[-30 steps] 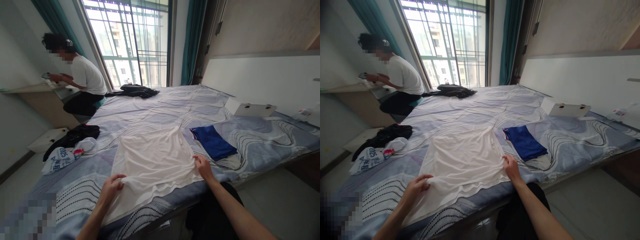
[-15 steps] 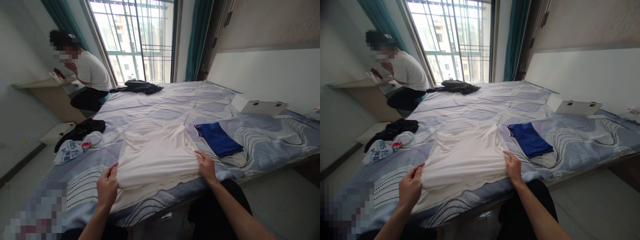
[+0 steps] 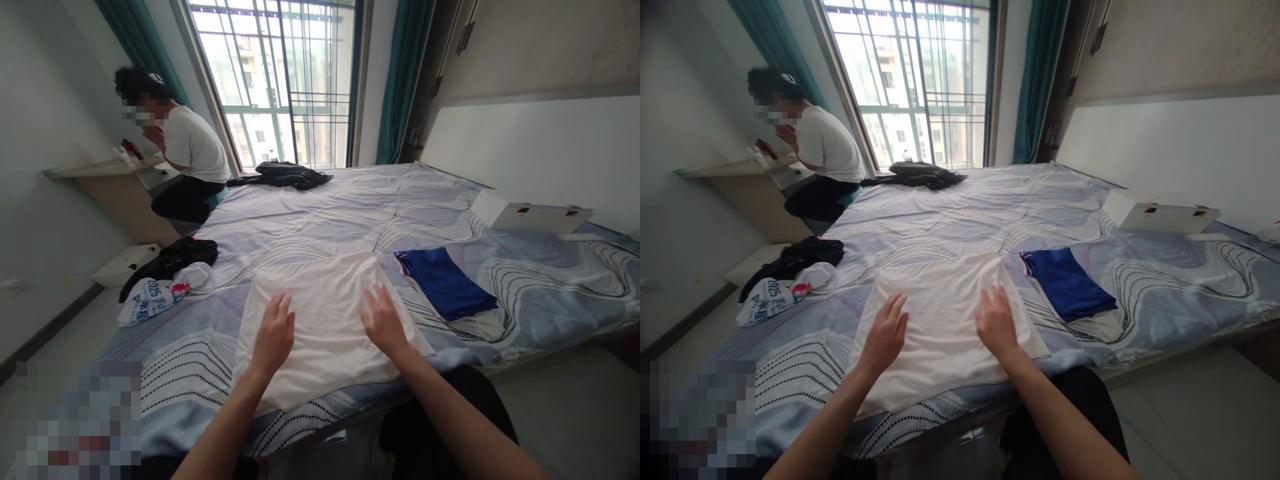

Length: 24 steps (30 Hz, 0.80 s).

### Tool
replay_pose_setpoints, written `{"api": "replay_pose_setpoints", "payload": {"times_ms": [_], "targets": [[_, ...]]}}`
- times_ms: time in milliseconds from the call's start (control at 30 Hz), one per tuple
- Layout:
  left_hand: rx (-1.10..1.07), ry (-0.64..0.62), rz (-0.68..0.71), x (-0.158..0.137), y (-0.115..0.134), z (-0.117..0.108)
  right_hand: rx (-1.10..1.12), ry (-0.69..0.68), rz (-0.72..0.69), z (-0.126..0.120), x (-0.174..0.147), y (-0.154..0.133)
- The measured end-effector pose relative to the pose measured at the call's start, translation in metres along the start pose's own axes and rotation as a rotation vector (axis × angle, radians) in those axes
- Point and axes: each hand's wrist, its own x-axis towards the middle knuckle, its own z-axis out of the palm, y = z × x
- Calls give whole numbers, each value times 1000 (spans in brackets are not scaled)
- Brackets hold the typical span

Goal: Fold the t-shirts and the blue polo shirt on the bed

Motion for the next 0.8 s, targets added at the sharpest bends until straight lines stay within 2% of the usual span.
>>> {"api": "replay_pose_setpoints", "payload": {"times_ms": [33, 100, 133, 200, 267, 367, 433, 500, 567, 600, 667, 733, 800], "targets": [[-15, -79, 81, 14, 6, 15, 25, -83, -79, 12, 14, -18], [16, -227, 131, 34, 8, 43, 37, -279, -202, 37, 40, -43], [53, -276, 108, 39, 4, 55, 25, -355, -232, 48, 50, -47], [132, -310, 11, 42, -15, 67, -30, -432, -223, 63, 65, -37], [184, -295, -100, 40, -39, 65, -103, -415, -145, 65, 72, -9], [214, -280, -271, 35, -72, 45, -192, -364, 16, 53, 78, 44], [230, -283, -372, 33, -85, 33, -219, -343, 169, 43, 81, 71], [253, -271, -450, 32, -87, 28, -235, -309, 327, 37, 83, 81], [305, -184, -506, 36, -77, 30, -264, -225, 407, 37, 85, 69], [335, -118, -491, 40, -68, 34, -273, -177, 391, 40, 87, 55], [356, -27, -334, 53, -48, 46, -238, -118, 250, 51, 94, 14], [295, -86, -85, 71, -31, 62, -125, -159, 12, 68, 102, -33], [225, -241, 58, 90, -25, 78, -10, -271, -177, 88, 114, -69]]}}
